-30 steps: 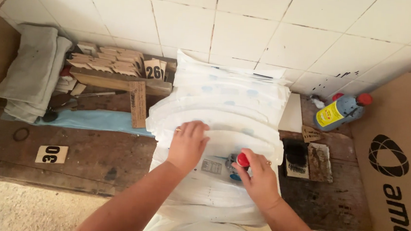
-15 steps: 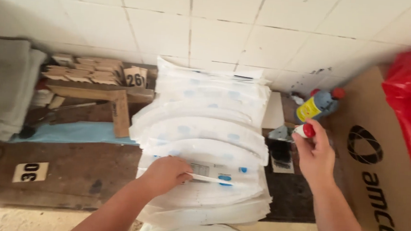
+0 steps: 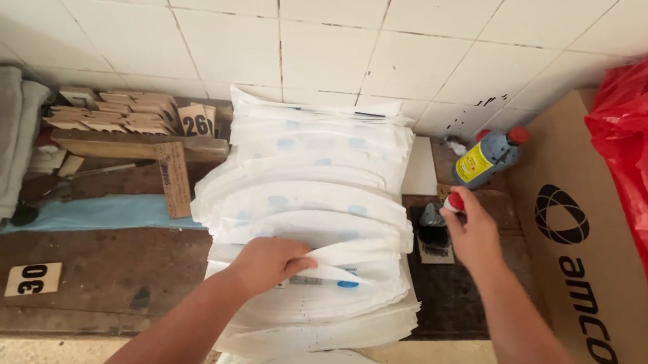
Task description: A person uses a hand stamp to mark a stack of white plastic bags, flipping each bag after stamping it.
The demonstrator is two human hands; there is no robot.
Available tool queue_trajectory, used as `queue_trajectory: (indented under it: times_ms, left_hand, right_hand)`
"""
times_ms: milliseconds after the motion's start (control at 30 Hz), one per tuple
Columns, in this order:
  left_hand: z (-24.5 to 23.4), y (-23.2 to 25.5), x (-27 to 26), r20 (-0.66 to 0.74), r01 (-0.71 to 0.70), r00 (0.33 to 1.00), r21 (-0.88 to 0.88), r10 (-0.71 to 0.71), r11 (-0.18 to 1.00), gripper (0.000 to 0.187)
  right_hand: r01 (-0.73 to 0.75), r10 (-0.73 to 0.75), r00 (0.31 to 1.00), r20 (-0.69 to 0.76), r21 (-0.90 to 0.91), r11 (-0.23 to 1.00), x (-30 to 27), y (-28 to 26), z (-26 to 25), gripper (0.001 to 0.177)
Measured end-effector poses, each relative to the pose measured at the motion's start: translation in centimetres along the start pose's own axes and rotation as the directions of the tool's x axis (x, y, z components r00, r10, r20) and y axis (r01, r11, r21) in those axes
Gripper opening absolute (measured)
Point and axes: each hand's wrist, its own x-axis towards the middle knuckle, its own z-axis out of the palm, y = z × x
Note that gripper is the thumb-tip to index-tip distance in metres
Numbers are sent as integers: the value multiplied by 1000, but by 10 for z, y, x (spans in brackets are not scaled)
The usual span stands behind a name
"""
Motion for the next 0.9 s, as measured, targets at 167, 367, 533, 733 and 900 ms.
queue_trajectory:
  times_ms: [167, 367, 533, 733, 900]
  left_hand:
    - [1, -4, 5, -65, 34, 997, -120, -42, 992, 36]
    - [-3, -7, 11, 81, 231, 973, -292, -216, 928, 35]
    - [-1, -16, 20, 95, 274, 957, -598, -273, 753, 31]
    - [-10, 0, 51, -285, 176, 938, -103, -198, 979, 14]
    - [13, -7, 38, -474, -233, 817, 249, 328, 940, 25]
  right_hand:
    - [-14, 14, 1000, 1, -25, 1000, -2, -2, 3, 47]
    - [-247, 248, 969, 6, 116, 962, 16, -37, -32, 50]
    - [-143, 210, 976, -49, 582, 801, -24, -118, -66, 42]
    - [-60, 25, 892, 452, 64, 996, -60, -153, -14, 37]
    - [434, -460, 858, 229, 153, 888, -71, -118, 60, 25]
